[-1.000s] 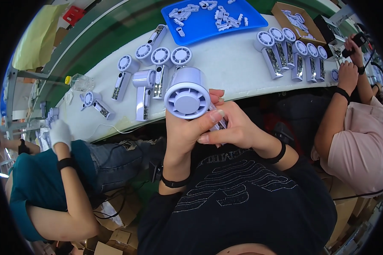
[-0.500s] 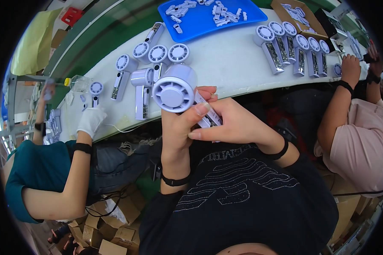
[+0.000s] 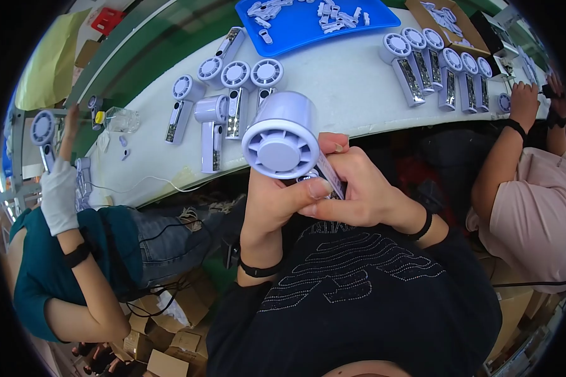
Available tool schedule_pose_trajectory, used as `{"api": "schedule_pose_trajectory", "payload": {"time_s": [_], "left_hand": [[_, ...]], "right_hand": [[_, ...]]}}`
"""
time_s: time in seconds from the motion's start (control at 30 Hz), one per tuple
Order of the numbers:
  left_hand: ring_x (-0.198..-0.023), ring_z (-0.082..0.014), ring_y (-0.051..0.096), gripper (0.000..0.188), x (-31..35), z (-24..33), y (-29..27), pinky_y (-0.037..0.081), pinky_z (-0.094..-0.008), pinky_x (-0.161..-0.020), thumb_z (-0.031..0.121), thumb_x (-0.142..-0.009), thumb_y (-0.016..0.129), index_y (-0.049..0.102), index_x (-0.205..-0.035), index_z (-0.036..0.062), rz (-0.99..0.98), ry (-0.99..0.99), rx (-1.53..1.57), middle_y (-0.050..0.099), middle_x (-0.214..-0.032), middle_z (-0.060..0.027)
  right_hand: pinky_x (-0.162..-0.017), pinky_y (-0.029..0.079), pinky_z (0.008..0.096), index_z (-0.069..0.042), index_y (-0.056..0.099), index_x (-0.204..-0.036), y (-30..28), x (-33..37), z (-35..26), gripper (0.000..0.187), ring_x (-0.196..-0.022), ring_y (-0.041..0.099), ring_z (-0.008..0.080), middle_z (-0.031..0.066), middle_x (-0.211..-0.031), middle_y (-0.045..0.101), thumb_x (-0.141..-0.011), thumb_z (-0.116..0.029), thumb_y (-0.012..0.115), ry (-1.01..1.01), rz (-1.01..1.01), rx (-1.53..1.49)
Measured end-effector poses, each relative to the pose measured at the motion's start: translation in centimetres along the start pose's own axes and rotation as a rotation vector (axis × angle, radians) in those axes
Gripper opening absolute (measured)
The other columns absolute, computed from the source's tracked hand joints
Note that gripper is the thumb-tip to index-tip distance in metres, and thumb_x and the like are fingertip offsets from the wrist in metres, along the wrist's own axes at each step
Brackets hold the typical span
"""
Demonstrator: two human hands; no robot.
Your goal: Assembling small white plastic device components by hand at a factory workbench.
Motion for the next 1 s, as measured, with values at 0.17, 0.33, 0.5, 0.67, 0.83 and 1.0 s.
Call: {"api": "schedule_pose_trajectory", "payload": {"time_s": [0.17,0.33,0.5,0.67,0.83,1.0], "left_hand": [[-0.121,-0.0370,0.071,0.060,0.2,-0.1,-0.5,0.059,-0.0466,-0.101,0.026,-0.082,0.085,0.069,-0.125,-0.0121,-0.006,-0.074,-0.133,0.072,-0.130,-0.0315],[-0.115,-0.0351,0.073,0.054,0.3,-1.3,-1.3,0.060,-0.0448,-0.099,0.020,-0.081,0.084,0.070,-0.124,-0.0109,0.067,-0.024,-0.052,0.074,-0.126,-0.0297],[-0.108,-0.0321,0.076,0.055,-0.7,-1.3,-0.6,0.062,-0.0439,-0.098,0.024,-0.084,0.090,0.073,-0.124,-0.0084,0.091,0.033,0.183,0.077,-0.122,-0.0249],[-0.113,-0.0319,0.076,0.064,-0.4,-0.7,-0.9,0.060,-0.0470,-0.103,0.030,-0.086,0.092,0.070,-0.133,-0.0076,0.178,0.059,0.261,0.077,-0.125,-0.0221],[-0.114,-0.0277,0.076,0.060,1.0,0.4,-4.6,0.060,-0.0436,-0.102,0.022,-0.087,0.092,0.070,-0.135,-0.0066,0.155,0.117,-0.050,0.078,-0.128,-0.0202],[-0.103,-0.0186,0.075,0.048,1.3,8.8,-12.4,0.059,-0.0327,-0.088,0.010,-0.087,0.093,0.072,-0.128,-0.0056,0.671,0.151,-0.526,0.079,-0.115,-0.0120]], "right_hand": [[-0.073,0.058,0.0356,0.001,0.077,-0.089,0.7,-0.2,2.7,0.034,-0.078,0.074,0.0282,0.0142,-0.089,0.075,-0.086,-0.030,0.091,-0.342,0.124,0.187],[-0.071,0.060,0.0390,-0.001,0.078,-0.086,0.8,-1.6,2.7,0.035,-0.075,0.076,0.0314,0.0144,-0.084,0.076,-0.083,-0.033,0.092,-0.493,0.176,0.133],[-0.069,0.060,0.0400,-0.001,0.078,-0.087,0.5,-0.9,1.5,0.037,-0.071,0.076,0.0328,0.0145,-0.078,0.076,-0.083,-0.035,0.091,-0.062,0.109,0.151],[-0.068,0.059,0.0381,0.000,0.077,-0.093,1.2,-1.2,0.5,0.040,-0.069,0.076,0.0314,0.0146,-0.077,0.076,-0.084,-0.037,0.090,0.027,0.130,0.258],[-0.070,0.059,0.0344,0.003,0.076,-0.107,0.8,-3.2,-1.5,0.042,-0.071,0.075,0.0222,0.0137,-0.084,0.078,-0.089,-0.033,0.090,0.105,-0.153,0.294],[-0.076,0.059,0.0318,0.004,0.075,-0.124,-6.1,-6.4,-0.7,0.045,-0.080,0.075,0.0167,0.0118,-0.091,0.080,-0.098,-0.032,0.085,0.112,0.209,0.474]]}}
Point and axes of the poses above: each hand's wrist, its own x-axis away from the middle knuckle, its own y-axis out of the palm, z = x × y, the point moved 2 cm from there along -x, towards the middle knuckle
